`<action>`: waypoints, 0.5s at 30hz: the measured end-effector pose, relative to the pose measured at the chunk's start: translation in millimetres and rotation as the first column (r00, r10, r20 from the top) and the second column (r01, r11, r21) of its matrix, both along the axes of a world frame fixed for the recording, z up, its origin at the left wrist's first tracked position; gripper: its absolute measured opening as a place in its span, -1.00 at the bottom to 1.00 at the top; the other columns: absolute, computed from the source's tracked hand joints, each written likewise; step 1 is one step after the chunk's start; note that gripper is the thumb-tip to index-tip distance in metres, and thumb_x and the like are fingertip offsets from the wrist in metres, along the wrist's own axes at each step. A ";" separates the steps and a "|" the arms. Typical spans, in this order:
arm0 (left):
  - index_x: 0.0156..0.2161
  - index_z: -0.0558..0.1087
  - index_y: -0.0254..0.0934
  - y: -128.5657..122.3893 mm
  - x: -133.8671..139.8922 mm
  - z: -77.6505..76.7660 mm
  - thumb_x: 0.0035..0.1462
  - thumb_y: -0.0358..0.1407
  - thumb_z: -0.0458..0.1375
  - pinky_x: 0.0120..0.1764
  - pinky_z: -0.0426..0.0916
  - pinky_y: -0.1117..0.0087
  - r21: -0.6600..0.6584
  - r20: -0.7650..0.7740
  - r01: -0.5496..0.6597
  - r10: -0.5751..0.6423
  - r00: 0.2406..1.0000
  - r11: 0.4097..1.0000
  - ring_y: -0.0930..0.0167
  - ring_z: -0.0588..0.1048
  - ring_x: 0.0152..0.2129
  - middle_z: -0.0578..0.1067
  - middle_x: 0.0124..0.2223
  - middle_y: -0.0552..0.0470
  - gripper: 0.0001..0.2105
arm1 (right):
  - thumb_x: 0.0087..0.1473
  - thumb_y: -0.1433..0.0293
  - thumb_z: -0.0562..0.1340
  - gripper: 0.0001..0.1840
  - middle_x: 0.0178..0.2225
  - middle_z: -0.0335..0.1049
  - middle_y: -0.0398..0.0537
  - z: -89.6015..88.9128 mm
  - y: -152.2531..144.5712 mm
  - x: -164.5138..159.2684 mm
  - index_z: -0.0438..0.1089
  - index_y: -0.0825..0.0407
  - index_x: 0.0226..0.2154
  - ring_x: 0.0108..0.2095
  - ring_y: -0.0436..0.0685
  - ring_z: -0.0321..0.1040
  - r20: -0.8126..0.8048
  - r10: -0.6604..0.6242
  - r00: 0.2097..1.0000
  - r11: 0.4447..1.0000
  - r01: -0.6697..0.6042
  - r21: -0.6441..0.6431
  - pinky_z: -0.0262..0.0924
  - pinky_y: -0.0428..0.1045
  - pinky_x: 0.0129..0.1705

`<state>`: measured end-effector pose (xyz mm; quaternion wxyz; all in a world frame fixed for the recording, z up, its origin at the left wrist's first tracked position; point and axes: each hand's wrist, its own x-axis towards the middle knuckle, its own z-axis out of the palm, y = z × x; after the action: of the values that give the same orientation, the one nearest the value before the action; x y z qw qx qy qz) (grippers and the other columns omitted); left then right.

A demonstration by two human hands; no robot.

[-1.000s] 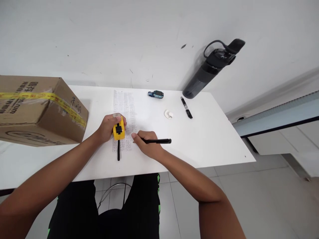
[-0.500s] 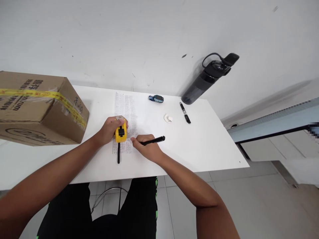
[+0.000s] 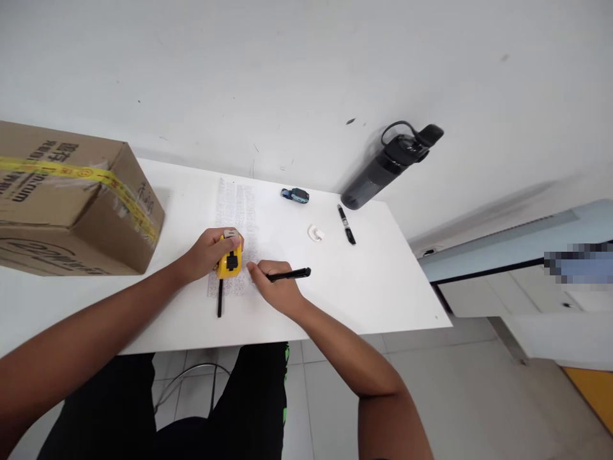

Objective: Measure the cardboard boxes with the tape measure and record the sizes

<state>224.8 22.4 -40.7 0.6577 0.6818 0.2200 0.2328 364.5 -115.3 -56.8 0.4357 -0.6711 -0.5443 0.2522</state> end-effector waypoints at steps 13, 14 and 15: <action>-0.50 0.29 -0.27 0.6 0.6 0.1 0.11 -0.10 0.15 -0.58 0.13 0.46 -0.018 -0.008 -0.004 0.003 1.000 1.000 0.53 0.22 -0.65 0.24 -0.57 0.14 -0.70 | 0.23 -0.02 0.14 -0.37 -0.67 0.18 -0.15 -1.5 -0.7 0.7 0.10 -0.01 -0.71 -0.60 -0.01 0.10 -0.004 0.014 1.000 1.000 -0.014 -0.008 0.03 -0.03 -0.51; -0.50 0.29 -0.27 0.5 0.6 0.3 0.11 -0.10 0.15 -0.59 0.12 0.46 -0.019 -0.008 -0.003 0.003 1.000 1.000 0.53 0.22 -0.65 0.24 -0.57 0.13 -0.70 | 0.23 -0.02 0.13 -0.37 -0.67 0.18 -0.15 -1.9 -0.8 0.6 0.10 -0.01 -0.70 -0.59 -0.01 0.10 0.002 0.001 1.000 1.000 -0.001 0.000 0.02 -0.03 -0.51; -0.50 0.29 -0.27 0.3 0.6 0.5 0.11 -0.10 0.15 -0.59 0.12 0.46 -0.019 -0.008 -0.003 0.003 1.000 1.000 0.53 0.22 -0.65 0.24 -0.57 0.13 -0.70 | 0.24 -0.02 0.13 -0.37 -0.67 0.16 -0.16 -2.3 -0.7 0.4 0.10 -0.01 -0.70 -0.59 -0.01 0.08 0.012 -0.013 1.000 1.000 0.012 0.007 0.01 -0.02 -0.50</action>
<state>225.4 22.6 -40.2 0.6629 0.6760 0.2261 0.2289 364.9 -116.0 -59.2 0.4364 -0.6744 -0.5435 0.2435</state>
